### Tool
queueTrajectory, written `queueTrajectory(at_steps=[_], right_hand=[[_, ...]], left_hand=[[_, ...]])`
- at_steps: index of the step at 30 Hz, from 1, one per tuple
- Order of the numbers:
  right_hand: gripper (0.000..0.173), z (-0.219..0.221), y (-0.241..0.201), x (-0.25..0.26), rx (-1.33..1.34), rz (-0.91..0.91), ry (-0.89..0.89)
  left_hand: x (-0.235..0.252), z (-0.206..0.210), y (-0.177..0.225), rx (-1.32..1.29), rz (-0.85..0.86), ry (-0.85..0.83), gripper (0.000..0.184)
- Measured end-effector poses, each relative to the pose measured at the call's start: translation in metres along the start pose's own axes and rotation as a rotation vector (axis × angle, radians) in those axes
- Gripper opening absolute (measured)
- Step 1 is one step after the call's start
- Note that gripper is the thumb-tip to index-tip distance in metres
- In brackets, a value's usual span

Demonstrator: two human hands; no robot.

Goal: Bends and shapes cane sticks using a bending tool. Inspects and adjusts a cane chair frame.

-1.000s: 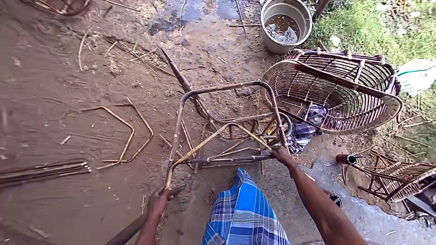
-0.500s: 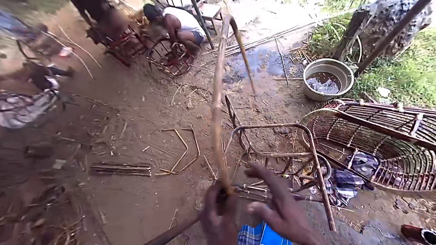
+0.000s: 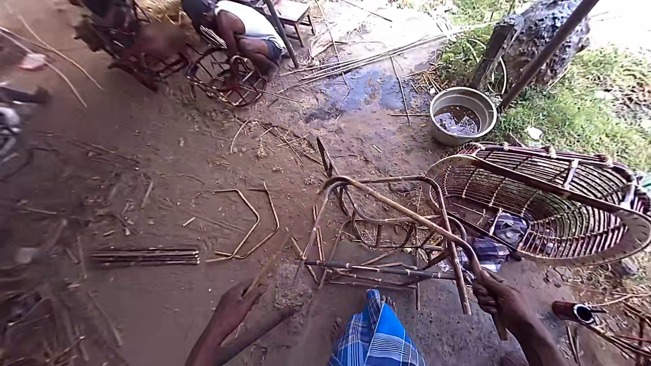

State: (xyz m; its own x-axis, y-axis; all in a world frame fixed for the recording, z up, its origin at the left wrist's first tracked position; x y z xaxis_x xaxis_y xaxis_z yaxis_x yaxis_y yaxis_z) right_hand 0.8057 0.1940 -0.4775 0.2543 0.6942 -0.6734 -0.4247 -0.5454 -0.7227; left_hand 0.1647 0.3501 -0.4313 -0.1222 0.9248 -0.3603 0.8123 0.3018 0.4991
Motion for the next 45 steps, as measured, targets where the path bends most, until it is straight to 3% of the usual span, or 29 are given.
queueTrajectory(at_steps=[2, 4, 7, 22, 45], right_hand=[[0.033, -0.028, 0.051, 0.029, -0.42, 0.026, 0.181], [0.034, -0.044, 0.097, 0.043, -0.722, 0.153, 0.22], [0.036, -0.056, 0.136, 0.05, -0.916, 0.199, 0.292], [0.031, -0.064, 0.177, 0.011, -0.877, 0.266, 0.554], [0.033, -0.061, 0.182, -0.013, -0.835, 0.329, 0.619]], left_hand=[[0.002, 0.047, -0.017, -0.034, -0.06, -0.081, 0.029], [0.007, 0.084, -0.022, 0.044, -0.11, -0.086, 0.031], [0.024, 0.12, -0.017, 0.144, -0.129, -0.074, 0.033], [0.06, 0.17, -0.011, 0.262, 0.024, -0.078, 0.023], [0.075, 0.187, 0.012, 0.357, 0.041, -0.124, 0.018]])
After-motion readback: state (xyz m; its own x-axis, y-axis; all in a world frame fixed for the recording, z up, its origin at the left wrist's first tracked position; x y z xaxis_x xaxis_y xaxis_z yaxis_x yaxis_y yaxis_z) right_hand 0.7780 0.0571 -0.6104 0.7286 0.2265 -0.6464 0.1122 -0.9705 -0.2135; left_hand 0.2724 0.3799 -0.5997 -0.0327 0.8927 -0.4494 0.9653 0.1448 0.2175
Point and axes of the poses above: each hand's wrist, its own x-axis towards the middle knuckle, its own z-axis out of the palm, y = z × x, the point moved 4 cm from there along x, towards the middle knuckle, and after that the axes turned 9 degrees about y, right-handed, at the moved point
